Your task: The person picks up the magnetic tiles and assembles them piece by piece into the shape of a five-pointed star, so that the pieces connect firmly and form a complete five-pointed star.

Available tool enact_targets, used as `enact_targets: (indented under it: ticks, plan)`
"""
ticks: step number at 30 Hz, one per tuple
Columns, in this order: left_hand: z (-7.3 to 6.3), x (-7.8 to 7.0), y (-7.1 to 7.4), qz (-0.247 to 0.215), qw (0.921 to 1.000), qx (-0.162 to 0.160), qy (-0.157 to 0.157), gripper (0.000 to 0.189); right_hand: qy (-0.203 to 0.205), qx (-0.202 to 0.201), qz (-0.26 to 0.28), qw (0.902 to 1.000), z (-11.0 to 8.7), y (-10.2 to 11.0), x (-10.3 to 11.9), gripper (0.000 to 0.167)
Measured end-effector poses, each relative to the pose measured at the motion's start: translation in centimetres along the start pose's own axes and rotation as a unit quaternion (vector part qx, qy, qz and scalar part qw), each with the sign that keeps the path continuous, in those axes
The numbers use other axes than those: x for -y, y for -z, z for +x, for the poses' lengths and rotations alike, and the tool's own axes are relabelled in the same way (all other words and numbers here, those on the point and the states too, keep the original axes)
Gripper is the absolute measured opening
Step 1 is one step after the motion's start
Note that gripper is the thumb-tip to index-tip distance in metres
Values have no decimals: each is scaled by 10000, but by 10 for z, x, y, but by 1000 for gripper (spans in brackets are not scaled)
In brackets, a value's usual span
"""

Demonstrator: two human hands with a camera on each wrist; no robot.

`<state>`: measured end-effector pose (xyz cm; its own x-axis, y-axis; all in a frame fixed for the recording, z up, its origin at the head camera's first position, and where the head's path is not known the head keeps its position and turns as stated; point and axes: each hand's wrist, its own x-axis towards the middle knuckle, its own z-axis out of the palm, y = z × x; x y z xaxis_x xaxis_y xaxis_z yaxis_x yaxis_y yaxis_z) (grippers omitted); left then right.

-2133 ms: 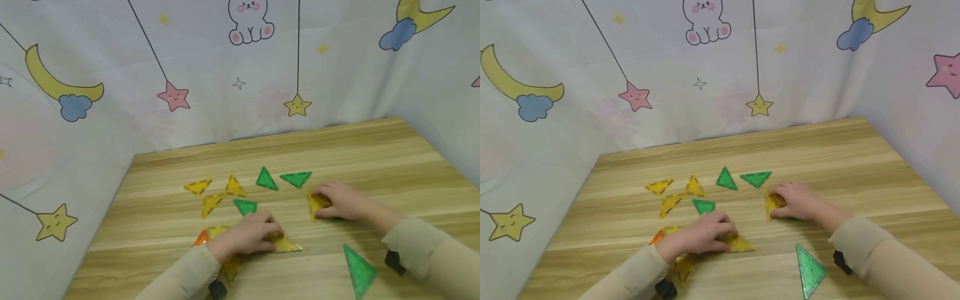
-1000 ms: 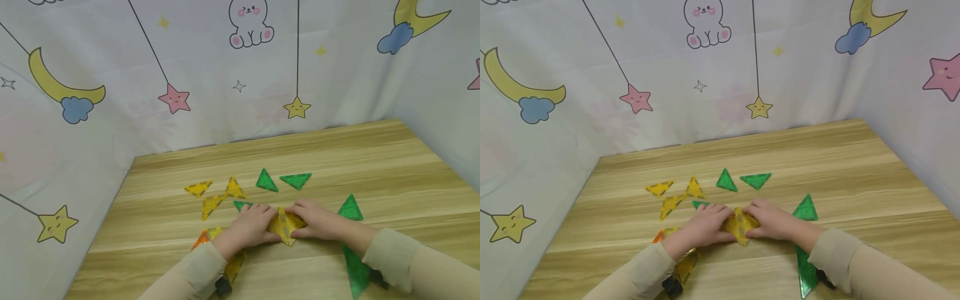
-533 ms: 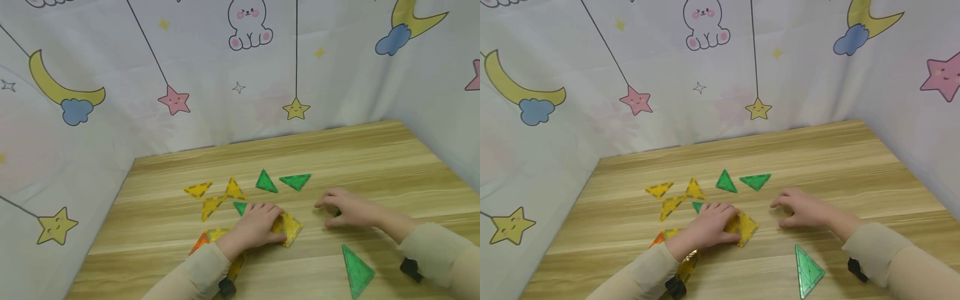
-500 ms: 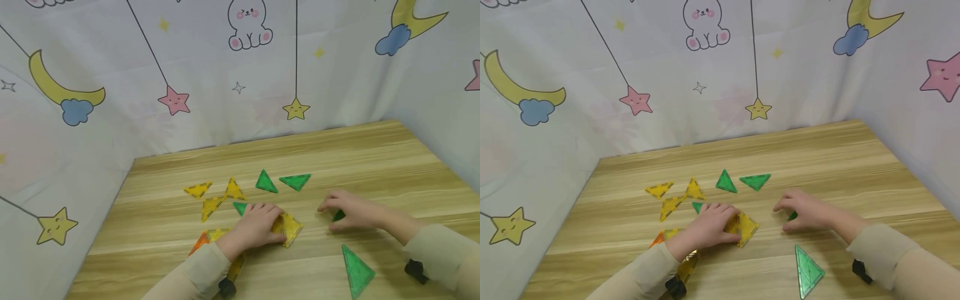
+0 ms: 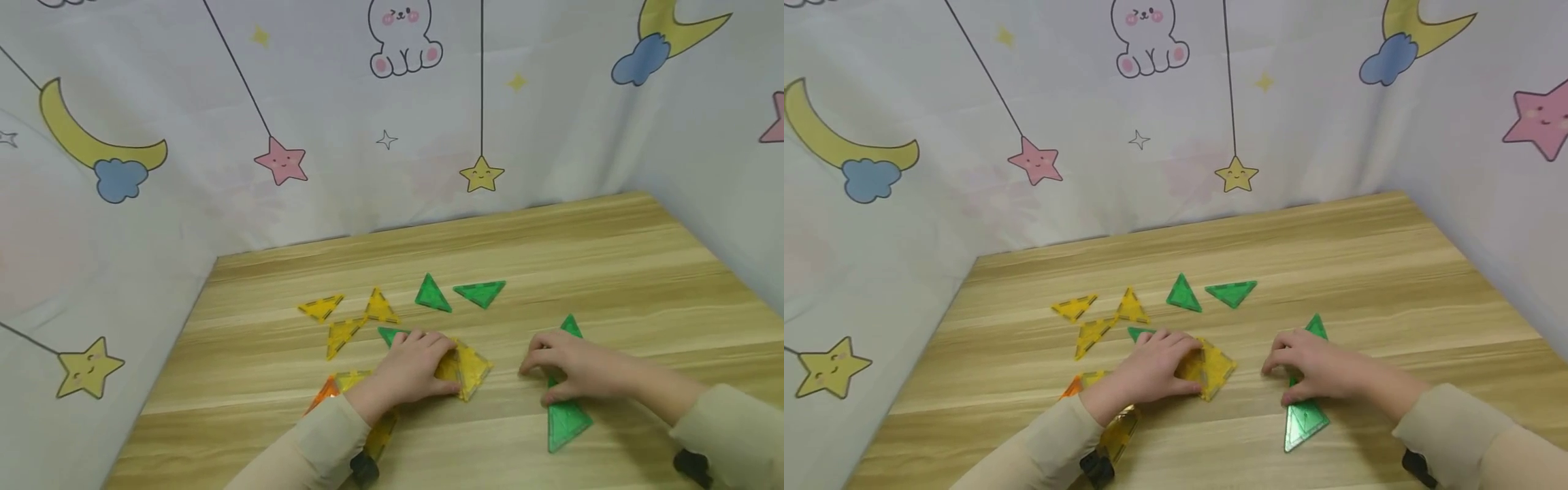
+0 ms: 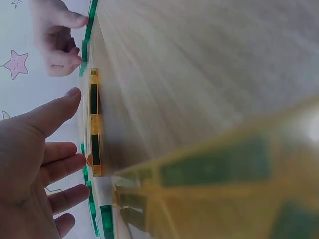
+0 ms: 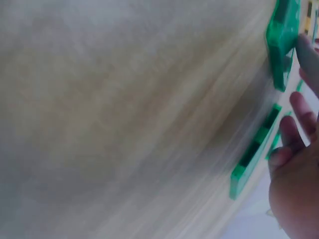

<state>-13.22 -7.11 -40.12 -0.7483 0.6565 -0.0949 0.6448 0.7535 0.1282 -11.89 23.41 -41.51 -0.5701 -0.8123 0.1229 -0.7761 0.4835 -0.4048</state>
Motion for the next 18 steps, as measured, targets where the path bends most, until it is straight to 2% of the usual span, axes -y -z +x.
enact_targets:
  ticks: [2, 6, 12, 18]
  plan:
    - [0, 1, 1, -23, 10000, 26, 31, 63, 19, -35, 15, 10000, 2, 1, -2, 39]
    - [0, 1, 1, -11, 10000, 51, 52, 63, -120, 214, 149, 9996, 4, 4, -2, 38]
    - [0, 3, 1, 152, 9999, 2, -34, 59, -515, -112, -42, 9986, 8, 4, -5, 35]
    - [-2, 4, 5, 501, 9987, -18, -111, 56, -561, -38, 1, 9984, 7, 4, -8, 39]
